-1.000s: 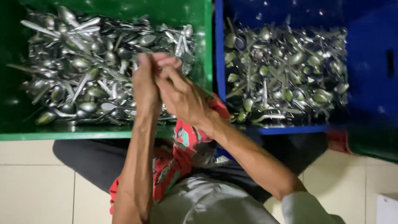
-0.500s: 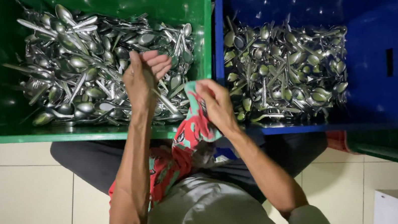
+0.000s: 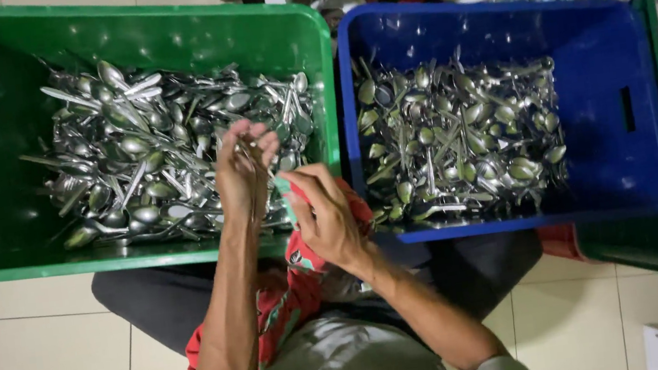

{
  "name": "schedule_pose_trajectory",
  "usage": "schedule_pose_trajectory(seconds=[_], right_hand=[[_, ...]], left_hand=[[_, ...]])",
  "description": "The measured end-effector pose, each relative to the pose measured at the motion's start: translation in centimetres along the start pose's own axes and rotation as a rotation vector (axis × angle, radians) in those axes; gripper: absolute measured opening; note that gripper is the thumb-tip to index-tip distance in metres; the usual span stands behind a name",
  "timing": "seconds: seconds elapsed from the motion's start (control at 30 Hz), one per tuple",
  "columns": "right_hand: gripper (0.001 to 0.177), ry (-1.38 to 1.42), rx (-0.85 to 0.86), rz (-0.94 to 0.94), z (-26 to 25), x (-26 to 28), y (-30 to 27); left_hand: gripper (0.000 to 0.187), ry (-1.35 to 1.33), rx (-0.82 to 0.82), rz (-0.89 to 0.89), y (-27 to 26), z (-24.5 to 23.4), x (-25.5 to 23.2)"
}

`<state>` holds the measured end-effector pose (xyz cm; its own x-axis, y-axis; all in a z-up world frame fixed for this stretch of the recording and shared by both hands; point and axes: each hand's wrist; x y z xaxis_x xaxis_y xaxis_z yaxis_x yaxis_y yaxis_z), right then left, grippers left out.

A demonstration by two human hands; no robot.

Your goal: Polishing metal spoons one by one using a patterned cloth and transferring them between bins.

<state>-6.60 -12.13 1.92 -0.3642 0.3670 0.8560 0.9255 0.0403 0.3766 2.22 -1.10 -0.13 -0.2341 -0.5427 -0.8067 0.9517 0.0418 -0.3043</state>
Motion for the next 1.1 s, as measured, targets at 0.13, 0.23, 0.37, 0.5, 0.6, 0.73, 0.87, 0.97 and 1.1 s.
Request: schedule_pose_trajectory(seconds=[0.13,0.23,0.37,0.5,0.6,0.73,0.87,0.97,1.1], right_hand=[[0.028,-0.126,-0.166,-0.14,1.3,-0.6,0.5],[0.023,-0.218,-0.186,-0.158,0.4,2.0,3.2],[0.022,-0.089,-0.226,0.002,1.2,0.5,4.5],[0.027,0.0,-0.272,0.142,2.3,-1.2,4.3],[0.023,0.001,-0.367,0.185,2.1,-1.0,4.2],[0.024,0.21,-0.412,0.397,1.8,-1.2,3.8],[0.028,0.539,-0.499,0.724,2.2,-2.5,3.4],[0.019,0.517,-0.434,0.684,3.3,-1.7,2.5],[0.017,0.374,-0.377,0.436,2.3,0.2,3.5]], left_hand=[[0.037,-0.049,0.153,-0.15,-4.6,4.2,-3.3],[0.054,-0.094,0.274,-0.192,-5.8,3.8,-2.3],[0.076,0.186,0.295,-0.191,-4.1,-3.8,5.6],[0.064,0.122,0.3,-0.059,-5.8,-1.0,2.3],[0.063,0.185,0.329,-0.002,-6.2,0.4,0.7],[0.048,0.347,0.189,0.032,-5.9,-0.6,1.8],[0.043,0.137,0.068,0.077,-7.8,4.4,-1.9],[0.044,0.129,0.086,0.084,-7.4,4.7,-0.8],[0.045,0.111,0.136,0.114,-6.2,4.4,0.1]])
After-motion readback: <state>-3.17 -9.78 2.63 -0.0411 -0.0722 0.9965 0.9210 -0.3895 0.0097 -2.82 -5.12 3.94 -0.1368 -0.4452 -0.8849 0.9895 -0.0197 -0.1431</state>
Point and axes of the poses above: each hand's wrist, its own y-axis towards the middle knuckle, its own z-axis out of the palm, x = y × z, and after that the axes turned 5 degrees about y, right-handed
